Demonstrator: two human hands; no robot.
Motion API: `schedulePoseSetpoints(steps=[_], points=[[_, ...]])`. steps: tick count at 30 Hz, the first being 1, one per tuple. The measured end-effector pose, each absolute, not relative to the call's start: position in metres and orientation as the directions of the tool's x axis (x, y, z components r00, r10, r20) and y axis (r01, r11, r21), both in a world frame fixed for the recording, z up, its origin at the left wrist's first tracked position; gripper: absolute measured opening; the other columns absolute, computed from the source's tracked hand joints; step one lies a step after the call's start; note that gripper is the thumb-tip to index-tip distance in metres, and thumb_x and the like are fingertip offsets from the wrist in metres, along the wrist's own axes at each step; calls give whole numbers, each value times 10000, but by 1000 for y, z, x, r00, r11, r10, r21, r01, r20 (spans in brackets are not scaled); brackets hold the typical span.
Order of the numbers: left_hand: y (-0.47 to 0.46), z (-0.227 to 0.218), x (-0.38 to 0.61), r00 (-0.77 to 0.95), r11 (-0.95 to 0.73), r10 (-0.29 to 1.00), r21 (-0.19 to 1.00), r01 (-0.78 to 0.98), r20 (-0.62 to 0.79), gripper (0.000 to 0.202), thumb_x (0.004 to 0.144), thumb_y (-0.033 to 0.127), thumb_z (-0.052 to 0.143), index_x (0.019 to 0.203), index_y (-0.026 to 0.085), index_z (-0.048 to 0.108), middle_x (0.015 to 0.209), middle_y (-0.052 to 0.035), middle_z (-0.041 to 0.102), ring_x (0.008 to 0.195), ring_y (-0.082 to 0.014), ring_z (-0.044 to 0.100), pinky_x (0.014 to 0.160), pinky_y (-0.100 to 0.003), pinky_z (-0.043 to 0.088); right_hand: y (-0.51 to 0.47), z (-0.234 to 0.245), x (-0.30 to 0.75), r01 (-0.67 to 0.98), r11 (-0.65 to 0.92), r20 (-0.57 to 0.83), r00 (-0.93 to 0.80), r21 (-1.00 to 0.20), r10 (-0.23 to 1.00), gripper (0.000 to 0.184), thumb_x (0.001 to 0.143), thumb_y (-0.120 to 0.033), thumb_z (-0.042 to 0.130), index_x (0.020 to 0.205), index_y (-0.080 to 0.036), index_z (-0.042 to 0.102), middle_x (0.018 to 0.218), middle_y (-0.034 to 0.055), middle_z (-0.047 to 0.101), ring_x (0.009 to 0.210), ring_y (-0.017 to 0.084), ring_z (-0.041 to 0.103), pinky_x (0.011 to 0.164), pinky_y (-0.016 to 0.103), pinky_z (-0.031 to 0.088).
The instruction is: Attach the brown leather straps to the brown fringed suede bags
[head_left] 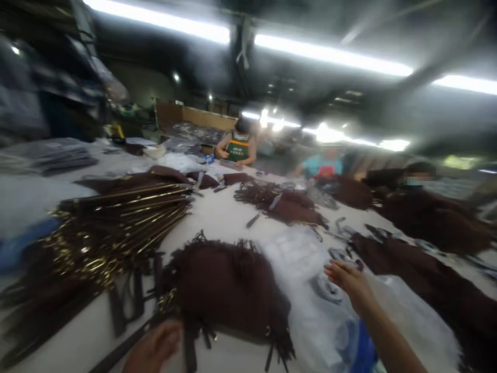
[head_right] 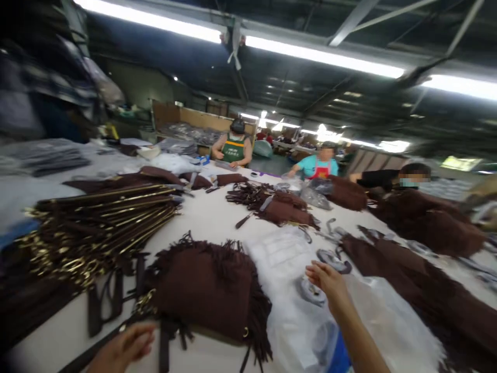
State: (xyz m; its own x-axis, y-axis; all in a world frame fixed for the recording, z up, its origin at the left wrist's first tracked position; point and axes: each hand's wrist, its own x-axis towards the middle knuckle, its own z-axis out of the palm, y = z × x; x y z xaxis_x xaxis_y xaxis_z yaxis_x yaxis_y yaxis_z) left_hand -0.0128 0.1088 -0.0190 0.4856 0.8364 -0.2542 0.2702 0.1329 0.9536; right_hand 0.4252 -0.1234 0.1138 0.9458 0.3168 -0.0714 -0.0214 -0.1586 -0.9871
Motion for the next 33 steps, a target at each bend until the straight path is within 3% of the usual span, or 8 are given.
schedulePoseSetpoints(steps=[3, 6, 9, 12, 14, 20, 24, 33], points=[[121, -7, -16, 425, -127, 903, 911, 391, -56, 371, 815, 448, 507, 1076, 206, 611, 1096, -64, 671, 1026, -253, 633, 973, -444, 483, -89, 74, 350, 115, -286, -82, 801, -951, 594, 322, 679, -396, 709, 908, -174, 665, 796, 66, 717, 672, 212, 678, 622, 315, 541], [130, -2, -7, 442, -356, 887, 807, 472, 133, 386, 867, 287, 432, 1234, 199, 515, 1246, -93, 559, 1010, -218, 619, 962, -421, 488, -54, 45, 264, 634, -233, 97, 441, -738, 892, 225, 869, -340, 525, 1013, -221, 650, 955, 45, 699, 861, 202, 665, 791, 332, 522], [133, -4, 0, 524, -529, 822, 638, 560, 222, 469, 863, 185, 442, 1331, 215, 428, 1355, -96, 449, 1150, -225, 551, 965, -388, 484, -27, 21, 202, 920, -135, 225, 229, -367, 947, 343, 864, -173, 517, 1201, -192, 577, 1151, 105, 631, 1044, 253, 594, 878, 383, 493], [139, -6, 1, 572, -583, 798, 481, 654, 190, 529, 859, 161, 482, 1373, 159, 354, 1346, -137, 467, 1200, -255, 519, 972, -388, 464, -9, 2, 179, 987, -160, 235, 152, 15, 960, 455, 802, -25, 521, 1244, -124, 556, 1168, 166, 613, 1011, 305, 584, 824, 424, 500], [146, -2, -1, 600, -599, 785, 436, 671, 155, 519, 852, 136, 495, 1354, 147, 366, 1295, -140, 531, 1171, -253, 544, 975, -377, 452, -3, -4, 180, 980, -144, 228, 110, 140, 967, 449, 781, 30, 496, 1206, -90, 578, 1136, 180, 623, 964, 307, 593, 780, 418, 505], [159, 29, -23, 693, -669, 710, 427, 608, 125, 330, 892, 154, 460, 1196, 263, 526, 1077, -36, 654, 947, -199, 645, 815, -286, 485, -10, 10, 193, 987, -123, 208, 99, 103, 973, 333, 802, 32, 480, 1049, -131, 630, 913, 97, 637, 839, 238, 593, 738, 342, 495], [159, 30, -33, 668, -659, 725, 456, 599, 170, 306, 935, 168, 369, 1147, 265, 567, 1094, -38, 622, 910, -186, 632, 782, -288, 481, -18, 18, 195, 989, -146, 229, 142, -3, 963, 329, 848, -12, 479, 1117, -158, 600, 954, 77, 618, 878, 215, 577, 791, 327, 465], [153, 23, -16, 546, -626, 769, 559, 543, 331, 298, 984, 269, 301, 1084, 221, 577, 1036, -60, 598, 973, -193, 598, 886, -326, 477, -6, 53, 202, 971, -209, 482, 129, 116, 867, 299, 910, -106, 454, 1169, -177, 585, 1144, 132, 613, 1041, 284, 531, 872, 414, 416]])
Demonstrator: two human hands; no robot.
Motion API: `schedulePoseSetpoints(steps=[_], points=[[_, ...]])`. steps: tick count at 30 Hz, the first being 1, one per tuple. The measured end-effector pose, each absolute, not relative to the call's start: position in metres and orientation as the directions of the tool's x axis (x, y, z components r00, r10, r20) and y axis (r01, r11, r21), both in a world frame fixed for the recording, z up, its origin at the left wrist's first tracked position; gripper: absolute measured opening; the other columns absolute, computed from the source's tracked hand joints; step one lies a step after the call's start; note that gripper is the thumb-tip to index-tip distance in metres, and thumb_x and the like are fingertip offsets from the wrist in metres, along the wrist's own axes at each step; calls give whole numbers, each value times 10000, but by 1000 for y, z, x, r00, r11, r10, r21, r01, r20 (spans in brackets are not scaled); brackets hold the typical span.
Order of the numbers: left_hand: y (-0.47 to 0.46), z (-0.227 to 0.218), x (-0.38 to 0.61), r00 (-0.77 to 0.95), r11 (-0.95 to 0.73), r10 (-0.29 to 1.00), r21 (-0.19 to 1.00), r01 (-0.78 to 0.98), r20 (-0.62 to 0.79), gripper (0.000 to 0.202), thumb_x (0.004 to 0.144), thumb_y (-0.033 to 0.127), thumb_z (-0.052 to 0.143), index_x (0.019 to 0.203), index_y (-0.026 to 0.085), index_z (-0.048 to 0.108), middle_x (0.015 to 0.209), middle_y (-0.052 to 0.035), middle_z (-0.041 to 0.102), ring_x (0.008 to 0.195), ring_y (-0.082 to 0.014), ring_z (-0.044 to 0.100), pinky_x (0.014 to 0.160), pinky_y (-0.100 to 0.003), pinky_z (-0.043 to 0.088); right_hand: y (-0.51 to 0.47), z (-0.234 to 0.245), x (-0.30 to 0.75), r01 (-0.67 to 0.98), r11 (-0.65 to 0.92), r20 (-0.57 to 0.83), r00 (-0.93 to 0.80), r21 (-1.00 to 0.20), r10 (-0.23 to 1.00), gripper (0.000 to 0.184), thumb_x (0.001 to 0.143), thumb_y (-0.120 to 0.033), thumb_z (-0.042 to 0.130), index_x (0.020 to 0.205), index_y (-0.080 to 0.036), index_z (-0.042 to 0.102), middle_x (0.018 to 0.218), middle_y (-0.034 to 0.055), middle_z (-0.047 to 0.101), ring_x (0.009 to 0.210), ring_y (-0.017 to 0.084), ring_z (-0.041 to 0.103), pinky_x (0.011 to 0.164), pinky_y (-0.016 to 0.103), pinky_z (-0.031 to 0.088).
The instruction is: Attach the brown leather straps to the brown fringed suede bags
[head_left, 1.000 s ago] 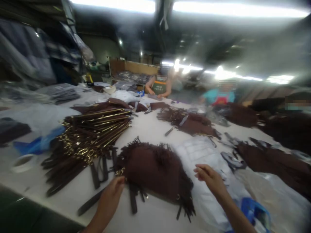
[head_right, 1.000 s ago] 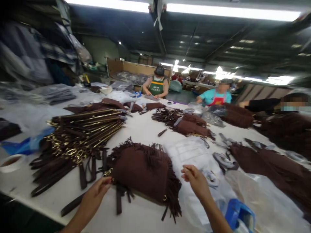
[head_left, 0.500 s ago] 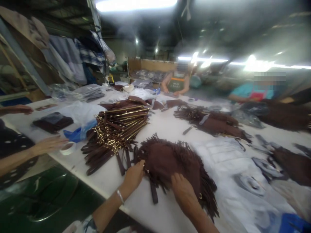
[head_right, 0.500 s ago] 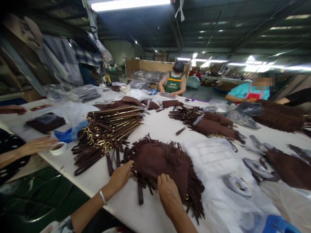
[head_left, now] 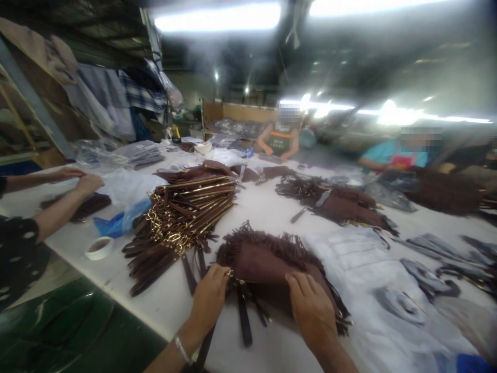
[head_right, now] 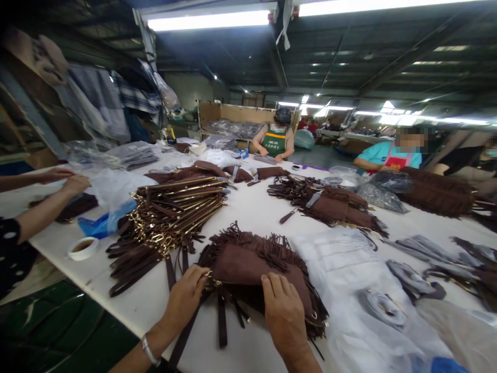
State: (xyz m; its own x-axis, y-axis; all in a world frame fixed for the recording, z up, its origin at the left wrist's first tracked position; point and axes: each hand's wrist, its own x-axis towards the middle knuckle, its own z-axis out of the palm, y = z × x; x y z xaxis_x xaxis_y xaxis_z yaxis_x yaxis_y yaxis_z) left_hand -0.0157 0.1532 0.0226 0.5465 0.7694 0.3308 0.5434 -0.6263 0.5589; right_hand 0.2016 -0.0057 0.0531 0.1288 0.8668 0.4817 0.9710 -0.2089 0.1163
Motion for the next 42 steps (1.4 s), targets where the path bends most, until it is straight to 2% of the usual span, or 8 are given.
schedulePoseSetpoints(steps=[6, 9, 12, 15, 19, 31, 37, 42], points=[[178, 24, 13, 591, -670, 734, 499, 550, 333, 310, 974, 246, 314, 1077, 221, 606, 973, -53, 583, 903, -177, 619, 864, -314, 502, 12, 31, 209, 967, -242, 337, 201, 84, 920, 201, 886, -95, 508, 970, -225, 635, 930, 66, 621, 850, 232, 555, 729, 347, 420], [182, 10, 10, 566, -640, 761, 515, 571, 318, 337, 950, 269, 376, 1251, 199, 508, 1203, -100, 531, 1106, -223, 571, 940, -367, 486, 10, 23, 214, 987, -163, 257, 158, 0, 953, 131, 905, -178, 541, 970, -245, 633, 899, 37, 617, 821, 206, 565, 718, 319, 418], [178, -4, 7, 577, -589, 784, 571, 572, 231, 659, 875, 389, 524, 1438, 175, 258, 1496, -146, 274, 1341, -280, 378, 1065, -425, 396, 18, 35, 229, 978, -181, 273, 202, -99, 940, 214, 960, -340, 479, 1096, -239, 610, 1000, 56, 630, 907, 200, 581, 802, 308, 417], [166, -10, 15, 639, -570, 762, 574, 587, 104, 971, 712, 495, 685, 1469, 148, 185, 1544, -180, 206, 1400, -336, 264, 1117, -458, 308, 50, 48, 255, 954, -274, 256, 296, -118, 920, 315, 980, -405, 413, 1146, -211, 596, 1071, 87, 632, 991, 215, 575, 861, 309, 401], [148, -13, 38, 584, -547, 804, 525, 652, 112, 1156, 611, 453, 748, 1491, 134, 70, 1569, -199, 112, 1430, -387, 130, 1144, -519, 196, 109, 38, 284, 933, -335, 200, 355, -130, 913, 424, 956, -469, 441, 1223, -162, 560, 1116, 126, 634, 1062, 240, 562, 874, 304, 394], [154, -19, -51, 741, -677, 662, 516, 524, 117, 870, 749, 35, 468, 1494, 273, 87, 1538, -57, 259, 1417, -208, 240, 1164, -445, 265, 122, 2, 214, 899, -417, 152, 435, -132, 888, 512, 982, -514, 257, 1025, -155, 620, 1031, 139, 622, 968, 265, 557, 819, 365, 358], [157, -1, -106, 741, -689, 667, 439, 577, 72, 813, 803, 49, 452, 1492, 302, 101, 1554, -43, 240, 1410, -214, 264, 1146, -446, 297, 121, -4, 161, 883, -447, 188, 468, -144, 863, 505, 984, -496, 252, 1043, -141, 606, 1020, 161, 615, 952, 286, 546, 786, 387, 349], [94, 15, -90, 507, -592, 806, 400, 700, 306, 711, 879, 242, 497, 1487, 192, 132, 1561, -125, 171, 1440, -286, 156, 1171, -520, 208, 121, -3, 152, 889, -440, 213, 457, -127, 863, 482, 981, -497, 276, 999, -148, 609, 999, 150, 622, 932, 283, 553, 759, 379, 347]])
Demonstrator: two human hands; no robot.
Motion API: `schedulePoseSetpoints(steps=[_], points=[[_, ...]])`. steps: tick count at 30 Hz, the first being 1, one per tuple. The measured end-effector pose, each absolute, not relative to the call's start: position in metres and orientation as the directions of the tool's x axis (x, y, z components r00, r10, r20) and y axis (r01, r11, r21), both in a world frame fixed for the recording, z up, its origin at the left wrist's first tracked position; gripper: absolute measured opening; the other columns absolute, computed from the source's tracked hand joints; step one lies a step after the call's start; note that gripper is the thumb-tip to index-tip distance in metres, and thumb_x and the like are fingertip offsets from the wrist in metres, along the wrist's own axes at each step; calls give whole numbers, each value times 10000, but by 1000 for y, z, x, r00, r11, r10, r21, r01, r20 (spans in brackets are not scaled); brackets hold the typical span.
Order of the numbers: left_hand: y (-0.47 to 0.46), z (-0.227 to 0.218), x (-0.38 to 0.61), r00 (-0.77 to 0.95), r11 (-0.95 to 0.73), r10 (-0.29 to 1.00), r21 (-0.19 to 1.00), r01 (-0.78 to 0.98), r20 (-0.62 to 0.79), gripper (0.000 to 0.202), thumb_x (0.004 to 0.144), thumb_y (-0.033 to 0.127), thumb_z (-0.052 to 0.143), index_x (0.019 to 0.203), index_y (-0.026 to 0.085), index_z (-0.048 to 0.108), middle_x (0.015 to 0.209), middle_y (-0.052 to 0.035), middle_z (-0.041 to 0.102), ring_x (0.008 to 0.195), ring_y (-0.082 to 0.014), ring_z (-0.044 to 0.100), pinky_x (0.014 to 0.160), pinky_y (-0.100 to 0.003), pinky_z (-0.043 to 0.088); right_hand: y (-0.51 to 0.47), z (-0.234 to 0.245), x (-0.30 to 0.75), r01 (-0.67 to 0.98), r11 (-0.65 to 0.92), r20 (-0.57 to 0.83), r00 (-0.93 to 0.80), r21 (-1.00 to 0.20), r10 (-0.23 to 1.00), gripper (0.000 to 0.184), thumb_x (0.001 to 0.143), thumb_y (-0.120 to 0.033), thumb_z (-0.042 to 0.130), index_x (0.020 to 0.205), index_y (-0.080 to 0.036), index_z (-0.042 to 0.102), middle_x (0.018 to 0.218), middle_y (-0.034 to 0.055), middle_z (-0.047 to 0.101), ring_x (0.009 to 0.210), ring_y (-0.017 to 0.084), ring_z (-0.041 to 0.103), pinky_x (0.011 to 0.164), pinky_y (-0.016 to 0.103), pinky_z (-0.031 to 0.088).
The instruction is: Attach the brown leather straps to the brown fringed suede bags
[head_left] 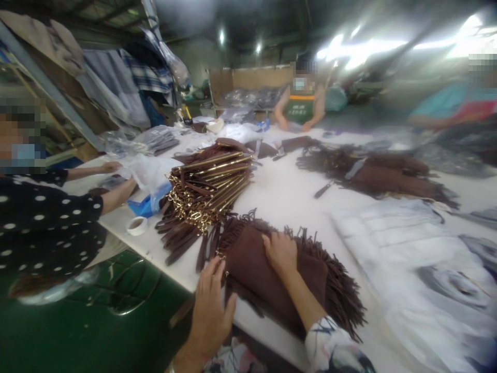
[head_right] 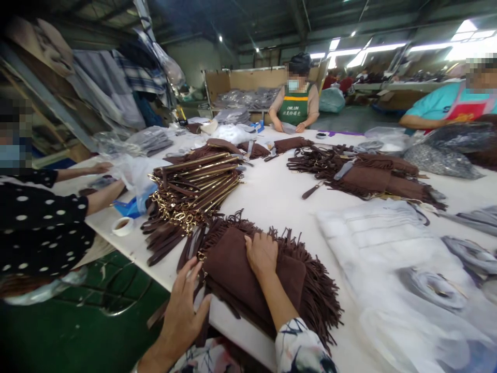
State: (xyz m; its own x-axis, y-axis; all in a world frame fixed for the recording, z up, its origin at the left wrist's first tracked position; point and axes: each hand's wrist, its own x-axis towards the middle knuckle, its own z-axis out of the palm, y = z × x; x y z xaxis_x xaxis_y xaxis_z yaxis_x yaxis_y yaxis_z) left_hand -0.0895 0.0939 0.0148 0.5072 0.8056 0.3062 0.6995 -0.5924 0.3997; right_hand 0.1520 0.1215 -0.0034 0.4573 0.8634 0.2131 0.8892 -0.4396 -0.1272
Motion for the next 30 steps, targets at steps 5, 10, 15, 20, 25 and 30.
schedulePoseSetpoints(steps=[5, 10, 15, 20, 25, 30], points=[[60, -6, -60, 508, -600, 798, 342, 724, 325, 828, 822, 299, 611, 1484, 147, 138, 1559, -164, 176, 1440, -366, 90, 1148, -629, 149, 117, -3, 153, 896, -432, 238, 444, -106, 864, 459, 988, -470, 282, 983, -144, 604, 978, 144, 628, 908, 270, 564, 747, 363, 345], [68, -12, -59, 458, -559, 827, 392, 730, 327, 953, 714, 281, 704, 1476, 109, 158, 1556, -184, 172, 1437, -381, 79, 1145, -636, 146, 112, -3, 152, 905, -414, 259, 424, -97, 868, 446, 989, -464, 289, 944, -152, 605, 938, 130, 639, 882, 268, 578, 725, 358, 347], [67, -10, -46, 382, -499, 864, 455, 738, 328, 892, 659, 41, 568, 1469, 106, 201, 1569, -145, 156, 1450, -348, 20, 1176, -594, 113, 114, -5, 155, 910, -404, 267, 414, -93, 870, 439, 985, -464, 313, 912, -148, 610, 897, 132, 651, 853, 264, 595, 704, 350, 353], [69, -16, -40, 296, -461, 879, 512, 725, 373, 859, 680, -57, 429, 1481, 99, 160, 1559, -146, 173, 1452, -295, 89, 1185, -544, 173, 105, -8, 161, 928, -365, 290, 370, -72, 883, 434, 985, -465, 325, 874, -150, 602, 831, 114, 652, 785, 240, 598, 665, 328, 347], [81, -27, -85, 491, -586, 808, 361, 725, 326, 791, 763, -80, 339, 1495, 154, 152, 1549, -121, 237, 1431, -246, 203, 1151, -483, 288, 89, -9, 164, 955, -288, 332, 293, -65, 896, 430, 994, -457, 303, 844, -168, 584, 787, 87, 636, 770, 221, 581, 700, 319, 348], [97, -26, -132, 619, -663, 744, 389, 640, 251, 609, 893, 44, 356, 1468, 217, 258, 1476, -106, 381, 1371, -231, 333, 1115, -462, 347, 99, -13, 172, 975, -212, 351, 221, -63, 910, 417, 990, -449, 331, 814, -172, 589, 769, 73, 638, 757, 209, 578, 699, 306, 353]])
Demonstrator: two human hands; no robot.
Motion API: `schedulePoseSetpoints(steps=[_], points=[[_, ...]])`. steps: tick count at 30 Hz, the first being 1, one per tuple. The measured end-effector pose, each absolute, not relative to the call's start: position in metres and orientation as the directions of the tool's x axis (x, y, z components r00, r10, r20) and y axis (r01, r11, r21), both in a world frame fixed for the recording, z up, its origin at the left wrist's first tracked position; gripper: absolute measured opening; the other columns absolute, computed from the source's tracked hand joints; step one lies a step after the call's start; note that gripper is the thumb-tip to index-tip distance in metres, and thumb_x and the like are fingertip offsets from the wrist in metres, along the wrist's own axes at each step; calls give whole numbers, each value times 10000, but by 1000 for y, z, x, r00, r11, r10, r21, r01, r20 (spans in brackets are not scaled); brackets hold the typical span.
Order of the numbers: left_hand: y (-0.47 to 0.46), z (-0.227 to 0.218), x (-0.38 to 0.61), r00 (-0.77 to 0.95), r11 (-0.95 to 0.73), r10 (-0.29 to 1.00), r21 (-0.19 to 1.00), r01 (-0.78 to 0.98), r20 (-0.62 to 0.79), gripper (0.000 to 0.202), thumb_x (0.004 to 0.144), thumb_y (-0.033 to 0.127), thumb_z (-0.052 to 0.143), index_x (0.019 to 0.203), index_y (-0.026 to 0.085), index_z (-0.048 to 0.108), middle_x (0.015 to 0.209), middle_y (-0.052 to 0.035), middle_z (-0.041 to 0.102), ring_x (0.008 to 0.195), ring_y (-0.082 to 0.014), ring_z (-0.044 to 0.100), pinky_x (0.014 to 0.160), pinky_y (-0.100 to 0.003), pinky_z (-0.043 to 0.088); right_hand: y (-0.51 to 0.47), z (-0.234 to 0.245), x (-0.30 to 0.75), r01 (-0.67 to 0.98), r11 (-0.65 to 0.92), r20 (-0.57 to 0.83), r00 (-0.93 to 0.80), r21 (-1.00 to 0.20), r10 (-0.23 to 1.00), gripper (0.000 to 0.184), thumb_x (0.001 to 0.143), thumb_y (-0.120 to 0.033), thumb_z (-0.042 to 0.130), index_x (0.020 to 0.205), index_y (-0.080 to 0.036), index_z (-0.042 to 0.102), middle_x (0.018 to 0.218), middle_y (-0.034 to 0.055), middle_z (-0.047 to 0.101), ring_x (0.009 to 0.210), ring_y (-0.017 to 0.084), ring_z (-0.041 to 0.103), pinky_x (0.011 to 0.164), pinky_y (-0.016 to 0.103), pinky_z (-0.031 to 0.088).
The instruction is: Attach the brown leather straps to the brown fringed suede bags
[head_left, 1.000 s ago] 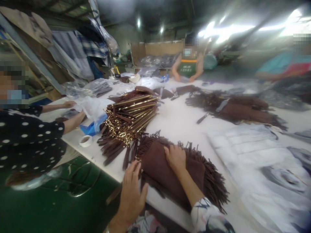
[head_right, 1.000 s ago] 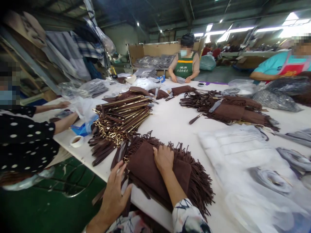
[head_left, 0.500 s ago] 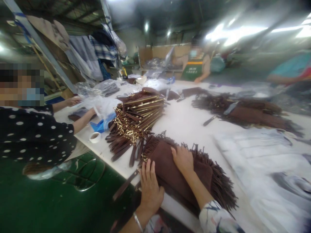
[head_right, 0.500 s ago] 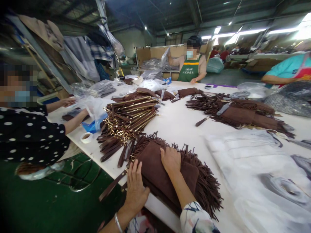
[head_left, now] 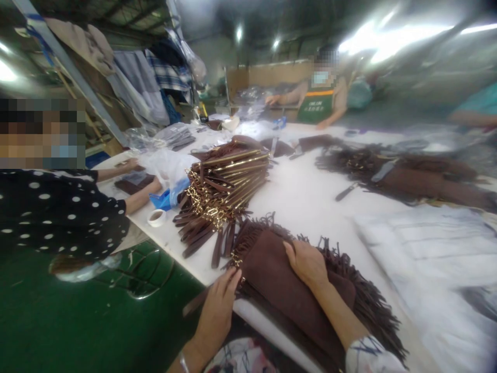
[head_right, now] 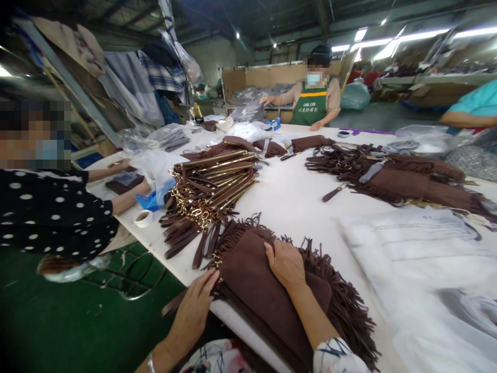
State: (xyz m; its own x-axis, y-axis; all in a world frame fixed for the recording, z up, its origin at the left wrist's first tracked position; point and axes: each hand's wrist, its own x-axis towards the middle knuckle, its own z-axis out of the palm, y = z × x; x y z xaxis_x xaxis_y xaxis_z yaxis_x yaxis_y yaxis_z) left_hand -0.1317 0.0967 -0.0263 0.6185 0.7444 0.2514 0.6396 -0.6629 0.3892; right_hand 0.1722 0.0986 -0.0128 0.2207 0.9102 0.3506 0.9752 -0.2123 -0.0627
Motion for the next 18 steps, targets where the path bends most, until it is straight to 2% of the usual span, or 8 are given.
schedulePoseSetpoints(steps=[2, 4, 7, 10, 13, 15, 18], points=[[103, -21, -137, 555, -594, 795, 497, 633, 244, 491, 931, 147, 400, 1415, 211, 344, 1413, -107, 451, 1328, -219, 391, 1099, -446, 376, 106, -11, 176, 980, -193, 351, 200, -55, 915, 414, 986, -442, 347, 813, -169, 606, 765, 74, 645, 745, 208, 584, 689, 306, 366], [107, -15, -135, 481, -534, 838, 565, 629, 257, 393, 946, 224, 423, 1339, 210, 426, 1343, -99, 510, 1283, -214, 437, 1087, -444, 391, 108, -4, 174, 982, -183, 357, 187, -44, 915, 393, 980, -436, 366, 923, -153, 633, 819, 90, 664, 779, 226, 596, 710, 323, 392], [113, -10, -129, 504, -571, 816, 537, 622, 284, 346, 947, 252, 441, 1287, 202, 475, 1298, -93, 542, 1248, -223, 457, 1093, -462, 372, 87, 14, 159, 985, -169, 395, 167, -31, 903, 459, 960, -450, 411, 1242, -113, 542, 1154, 170, 627, 1055, 302, 558, 884, 415, 401], [116, -6, -125, 577, -631, 770, 466, 621, 275, 360, 934, 257, 476, 1285, 179, 478, 1283, -100, 538, 1234, -231, 454, 1086, -450, 374, 40, 27, 136, 996, -51, 362, 72, -68, 929, 613, 917, -524, 466, 1392, -142, 411, 1401, 157, 470, 1267, 320, 419, 1030, 456, 344], [114, -2, -125, 608, -661, 748, 394, 639, 267, 414, 887, 293, 569, 1273, 167, 487, 1247, -107, 534, 1210, -260, 452, 1056, -447, 393, -7, 21, 123, 994, 80, 267, -57, -78, 962, 640, 884, -523, 521, 1416, -193, 390, 1429, 119, 456, 1260, 292, 447, 1009, 426, 404], [111, 0, -124, 612, -673, 740, 331, 662, 279, 413, 872, 281, 590, 1255, 157, 497, 1215, -111, 538, 1185, -277, 459, 1033, -455, 402, -26, 10, 121, 993, 116, 257, -107, -20, 960, 547, 890, -430, 544, 1367, -178, 459, 1381, 137, 510, 1206, 293, 507, 955, 422, 454], [107, 5, -117, 601, -667, 743, 243, 705, 295, 255, 907, 189, 497, 1152, 150, 551, 1115, -108, 565, 1100, -271, 506, 976, -460, 426, -30, 1, 122, 985, 146, 289, -167, 91, 943, 363, 891, -220, 532, 1233, -101, 572, 1228, 177, 623, 1087, 291, 593, 868, 405, 503]])
